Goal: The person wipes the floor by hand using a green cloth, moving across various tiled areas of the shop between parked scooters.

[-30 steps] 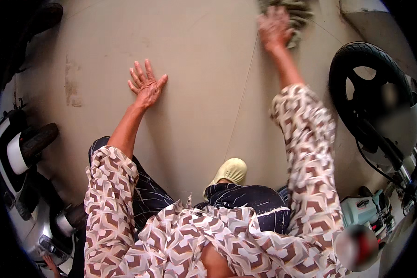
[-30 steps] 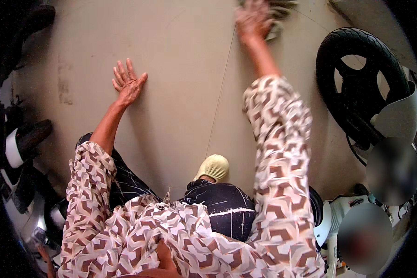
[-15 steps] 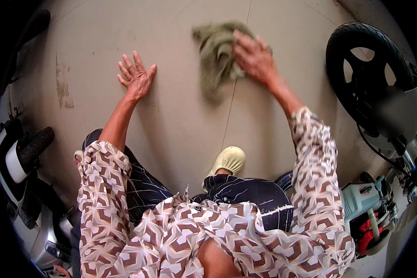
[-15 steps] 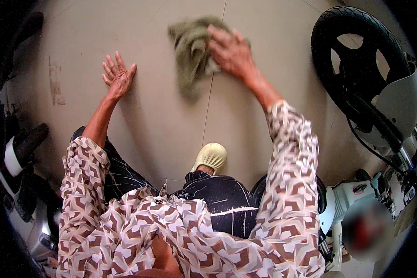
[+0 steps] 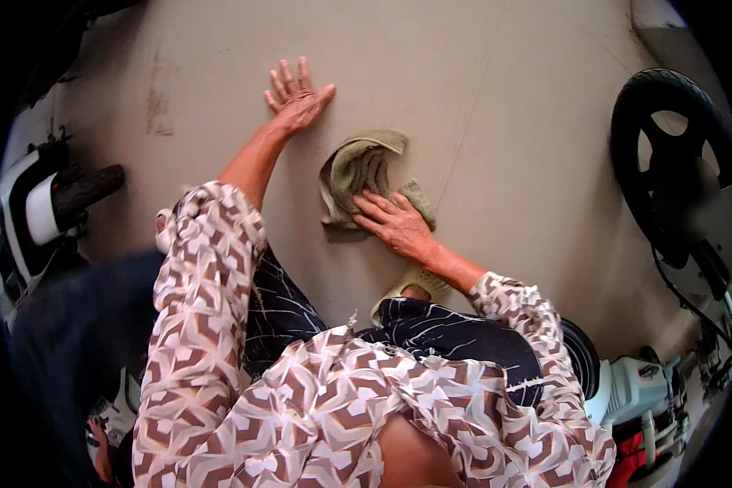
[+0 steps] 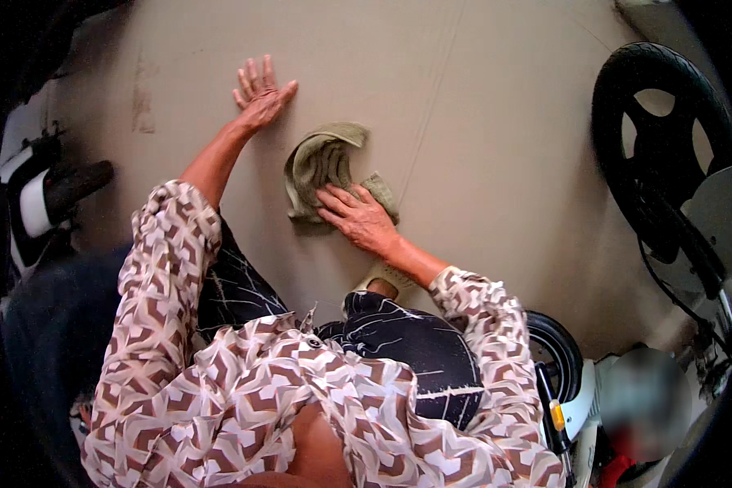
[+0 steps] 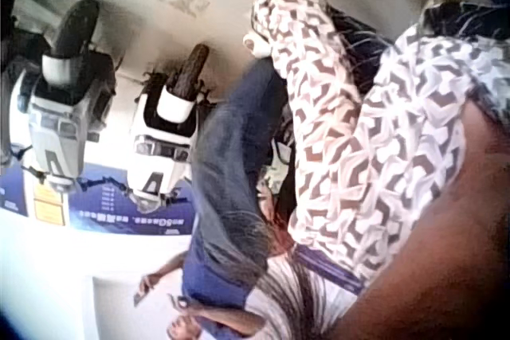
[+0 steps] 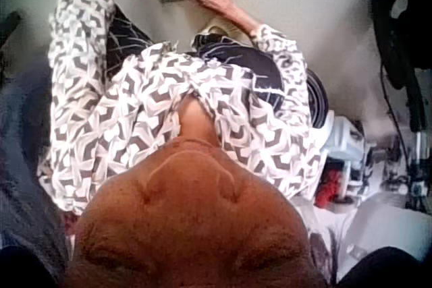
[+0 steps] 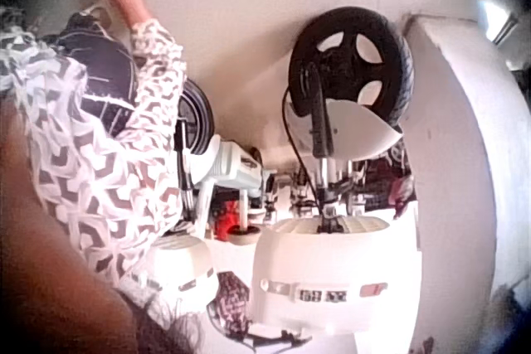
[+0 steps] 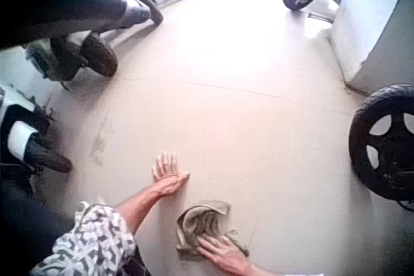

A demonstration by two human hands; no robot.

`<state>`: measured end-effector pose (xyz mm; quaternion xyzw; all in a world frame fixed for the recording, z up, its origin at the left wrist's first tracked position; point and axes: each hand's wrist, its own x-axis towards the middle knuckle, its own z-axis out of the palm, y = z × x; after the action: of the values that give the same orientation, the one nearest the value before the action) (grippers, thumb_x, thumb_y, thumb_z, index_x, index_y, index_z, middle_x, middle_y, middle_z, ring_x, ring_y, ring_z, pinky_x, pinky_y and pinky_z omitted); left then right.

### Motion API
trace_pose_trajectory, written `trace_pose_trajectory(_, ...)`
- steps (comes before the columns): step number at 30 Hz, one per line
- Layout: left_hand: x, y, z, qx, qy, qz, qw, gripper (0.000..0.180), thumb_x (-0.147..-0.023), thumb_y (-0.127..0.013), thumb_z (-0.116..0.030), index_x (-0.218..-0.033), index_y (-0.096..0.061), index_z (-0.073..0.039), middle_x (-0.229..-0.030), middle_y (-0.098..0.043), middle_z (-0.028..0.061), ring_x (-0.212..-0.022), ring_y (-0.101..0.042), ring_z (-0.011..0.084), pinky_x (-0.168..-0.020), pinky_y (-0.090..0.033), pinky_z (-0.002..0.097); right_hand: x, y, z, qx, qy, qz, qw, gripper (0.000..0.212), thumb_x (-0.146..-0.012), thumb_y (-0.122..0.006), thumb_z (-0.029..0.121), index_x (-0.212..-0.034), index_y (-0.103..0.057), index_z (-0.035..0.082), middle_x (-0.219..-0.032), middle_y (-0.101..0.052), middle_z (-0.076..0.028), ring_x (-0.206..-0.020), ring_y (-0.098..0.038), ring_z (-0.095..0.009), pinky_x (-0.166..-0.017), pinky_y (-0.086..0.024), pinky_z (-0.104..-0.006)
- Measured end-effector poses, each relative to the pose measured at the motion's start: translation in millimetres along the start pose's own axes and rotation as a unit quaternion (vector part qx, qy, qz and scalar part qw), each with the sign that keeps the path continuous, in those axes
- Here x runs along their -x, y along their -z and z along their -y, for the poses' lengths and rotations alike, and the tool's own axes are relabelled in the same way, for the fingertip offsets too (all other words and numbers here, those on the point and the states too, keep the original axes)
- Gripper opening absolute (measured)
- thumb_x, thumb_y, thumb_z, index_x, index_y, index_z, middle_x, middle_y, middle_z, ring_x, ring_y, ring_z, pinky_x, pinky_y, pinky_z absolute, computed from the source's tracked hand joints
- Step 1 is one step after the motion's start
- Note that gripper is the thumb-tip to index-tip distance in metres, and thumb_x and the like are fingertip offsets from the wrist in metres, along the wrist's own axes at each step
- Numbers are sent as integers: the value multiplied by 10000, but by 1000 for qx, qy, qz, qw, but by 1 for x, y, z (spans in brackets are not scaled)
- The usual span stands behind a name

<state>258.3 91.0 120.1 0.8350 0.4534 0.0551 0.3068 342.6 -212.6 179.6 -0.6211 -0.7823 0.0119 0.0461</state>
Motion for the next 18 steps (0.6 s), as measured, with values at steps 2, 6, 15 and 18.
trace_pose_trajectory(2, -1, 0, 1, 16, 6, 30, 999, 955, -845, -380, -707, -1492, 112, -206, -1520, 253, 157, -1373, 273, 388, -1059, 84, 640, -8, 6, -23, -177, 49, 134, 974, 430, -771, -568, 114, -1193, -612, 183, -1333, -536, -39, -1227, -505, -232, -989, -404, -423)
trace_pose_trajectory(6, -7, 22, 16, 280, -32, 158, 946, 790, -912, -292, -660, -1513, -57, -205, -1559, 116, 137, -1427, 146, 314, -1112, 23, 581, -61, 58, -71, -583, -253, 15, 772, 287, -934, -487, 161, -1185, -594, 72, -969, -657, -65, -877, -605, -120, -787, -517, -296)
trace_pose_trajectory(15, -10, 49, -68, 702, 71, 100, 702, 650, -963, -219, -597, -1451, -345, -187, -1537, -204, 164, -1437, -85, 278, -1126, -95, 457, -78, 132, -110, -278, -151, 78, 945, 192, -888, -532, 168, -1000, -586, 20, -883, -598, -79, -808, -552, -196, -735, -456, -377)
trace_pose_trajectory(18, -5, 34, -82, 541, -1, 65, 839, 664, -946, -273, -615, -1444, -357, -183, -1519, -244, 172, -1432, -102, 306, -1127, -149, 464, -59, 118, -146, -102, -182, 85, 974, 207, -903, -499, 99, -1077, -609, 86, -1123, -593, -111, -1040, -559, -276, -872, -452, -396)
